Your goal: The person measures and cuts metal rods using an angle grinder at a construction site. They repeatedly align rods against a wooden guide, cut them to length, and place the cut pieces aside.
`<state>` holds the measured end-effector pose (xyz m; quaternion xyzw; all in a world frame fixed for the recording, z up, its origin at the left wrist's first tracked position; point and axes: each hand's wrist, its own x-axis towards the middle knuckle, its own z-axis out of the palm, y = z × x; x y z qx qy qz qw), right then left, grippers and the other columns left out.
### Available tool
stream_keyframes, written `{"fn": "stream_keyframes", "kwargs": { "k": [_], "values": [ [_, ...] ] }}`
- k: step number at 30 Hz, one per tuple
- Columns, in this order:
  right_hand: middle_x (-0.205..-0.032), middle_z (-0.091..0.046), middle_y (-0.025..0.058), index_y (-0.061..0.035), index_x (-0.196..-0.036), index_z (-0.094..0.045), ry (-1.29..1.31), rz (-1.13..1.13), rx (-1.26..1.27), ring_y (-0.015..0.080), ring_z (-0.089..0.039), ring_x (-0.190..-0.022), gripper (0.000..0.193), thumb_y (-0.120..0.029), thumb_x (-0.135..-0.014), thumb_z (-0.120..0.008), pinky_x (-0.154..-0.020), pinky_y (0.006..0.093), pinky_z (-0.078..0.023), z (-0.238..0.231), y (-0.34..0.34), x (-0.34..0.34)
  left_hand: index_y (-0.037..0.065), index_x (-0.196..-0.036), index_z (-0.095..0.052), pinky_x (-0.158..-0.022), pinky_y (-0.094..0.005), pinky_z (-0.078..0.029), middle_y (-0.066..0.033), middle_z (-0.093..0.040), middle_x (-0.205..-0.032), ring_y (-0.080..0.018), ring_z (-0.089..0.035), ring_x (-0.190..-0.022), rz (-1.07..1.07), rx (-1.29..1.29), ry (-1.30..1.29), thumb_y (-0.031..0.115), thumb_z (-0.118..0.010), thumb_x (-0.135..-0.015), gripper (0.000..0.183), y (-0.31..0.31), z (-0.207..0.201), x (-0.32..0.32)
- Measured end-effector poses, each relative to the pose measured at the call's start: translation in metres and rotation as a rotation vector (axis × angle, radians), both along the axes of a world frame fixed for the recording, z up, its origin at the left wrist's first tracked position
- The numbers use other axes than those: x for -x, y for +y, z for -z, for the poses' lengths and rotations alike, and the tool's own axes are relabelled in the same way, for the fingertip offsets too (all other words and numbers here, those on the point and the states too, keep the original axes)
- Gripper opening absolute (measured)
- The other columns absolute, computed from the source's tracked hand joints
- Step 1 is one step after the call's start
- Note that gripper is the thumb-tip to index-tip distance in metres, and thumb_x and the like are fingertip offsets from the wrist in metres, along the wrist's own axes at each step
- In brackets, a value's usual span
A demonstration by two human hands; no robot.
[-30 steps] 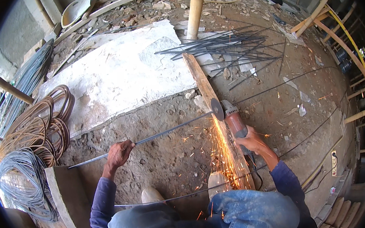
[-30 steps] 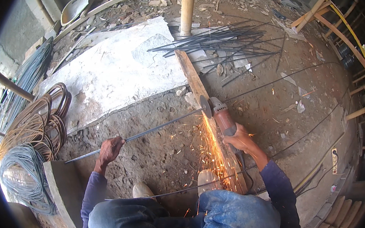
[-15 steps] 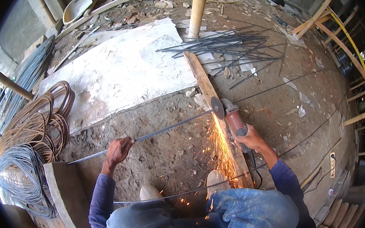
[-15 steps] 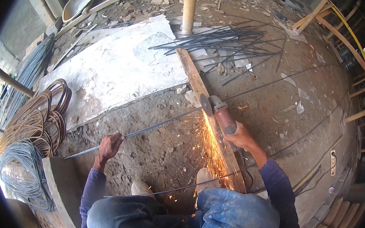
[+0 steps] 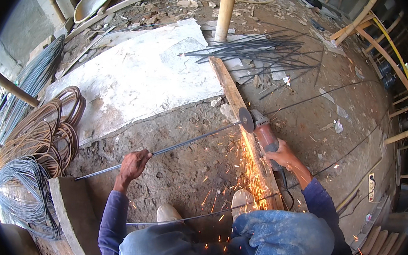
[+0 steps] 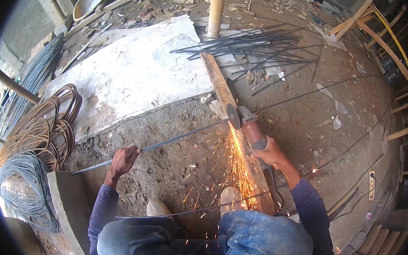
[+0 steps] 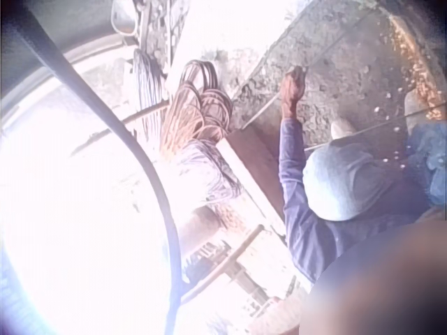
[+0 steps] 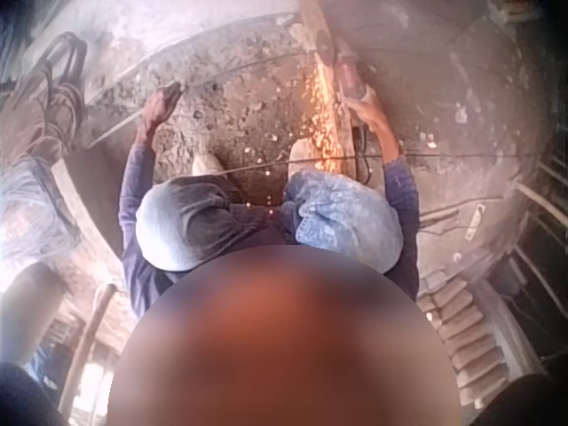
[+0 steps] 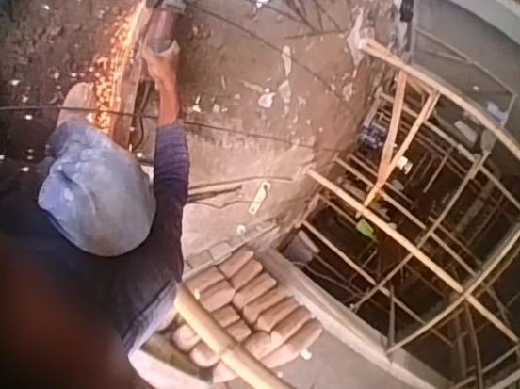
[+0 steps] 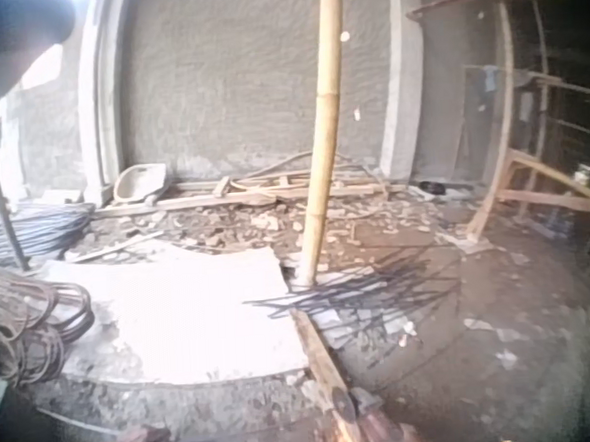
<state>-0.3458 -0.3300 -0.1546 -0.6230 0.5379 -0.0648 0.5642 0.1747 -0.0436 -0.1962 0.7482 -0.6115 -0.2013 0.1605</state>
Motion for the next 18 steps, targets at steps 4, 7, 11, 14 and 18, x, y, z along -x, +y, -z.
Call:
{"fn": "stream_keyframes", "kwargs": {
  "k": [4,7,11,14,18],
  "values": [
    [-0.096,-0.072,0.0090,-0.0003,-0.126,-0.065,0.085,-0.019,0.047,0.0188,-0.069,-0.078,0.058,-0.013,-0.073,-0.085,-0.070,0.0388,-0.058,-0.003,0.002,0.002,0.007,-0.096,-0.063,-0.071,-0.0569,-0.051,-0.0208,-0.069,-0.081,-0.0474,-0.068,-0.082,-0.030,-0.056,-0.006,0.043,-0.056,-0.112,0.040,-0.001,0.000,0.001],
    [-0.097,-0.072,0.0086,-0.0015,-0.125,-0.064,0.106,-0.012,0.036,0.0190,-0.069,-0.081,0.058,-0.014,-0.073,-0.086,-0.074,0.0386,-0.058,-0.005,0.003,0.002,0.008,-0.096,-0.063,-0.071,-0.0570,-0.051,-0.0203,-0.070,-0.082,-0.0473,-0.068,-0.082,-0.033,-0.048,-0.013,0.043,-0.056,-0.112,0.039,-0.001,0.000,0.002],
    [-0.097,-0.071,0.0078,-0.0026,-0.123,-0.065,0.054,0.032,-0.038,0.0180,-0.069,-0.083,0.054,-0.012,-0.074,-0.085,-0.075,0.0378,-0.058,-0.003,0.000,-0.003,0.008,-0.096,-0.063,-0.071,-0.0572,-0.051,-0.0200,-0.069,-0.082,-0.0474,-0.068,-0.081,-0.039,-0.045,-0.018,0.043,-0.056,-0.112,0.039,0.000,0.001,0.003],
    [-0.095,-0.071,0.0065,-0.0027,-0.123,-0.065,0.131,0.005,0.036,0.0173,-0.069,-0.080,0.052,-0.010,-0.075,-0.084,-0.073,0.0374,-0.058,-0.005,0.001,-0.004,0.008,-0.095,-0.062,-0.070,-0.0574,-0.050,-0.0201,-0.068,-0.081,-0.0475,-0.068,-0.080,-0.033,-0.040,-0.026,0.044,-0.056,-0.112,0.040,0.001,0.001,0.003],
    [-0.094,-0.072,0.0068,-0.0014,-0.122,-0.065,0.025,0.023,-0.033,0.0173,-0.069,-0.079,0.050,-0.009,-0.076,-0.084,-0.073,0.0378,-0.058,-0.011,0.005,0.000,0.007,-0.093,-0.061,-0.070,-0.0573,-0.050,-0.0204,-0.067,-0.081,-0.0474,-0.067,-0.080,-0.028,-0.050,-0.014,0.045,-0.056,-0.112,0.042,0.001,0.000,0.002]
  ]
}}
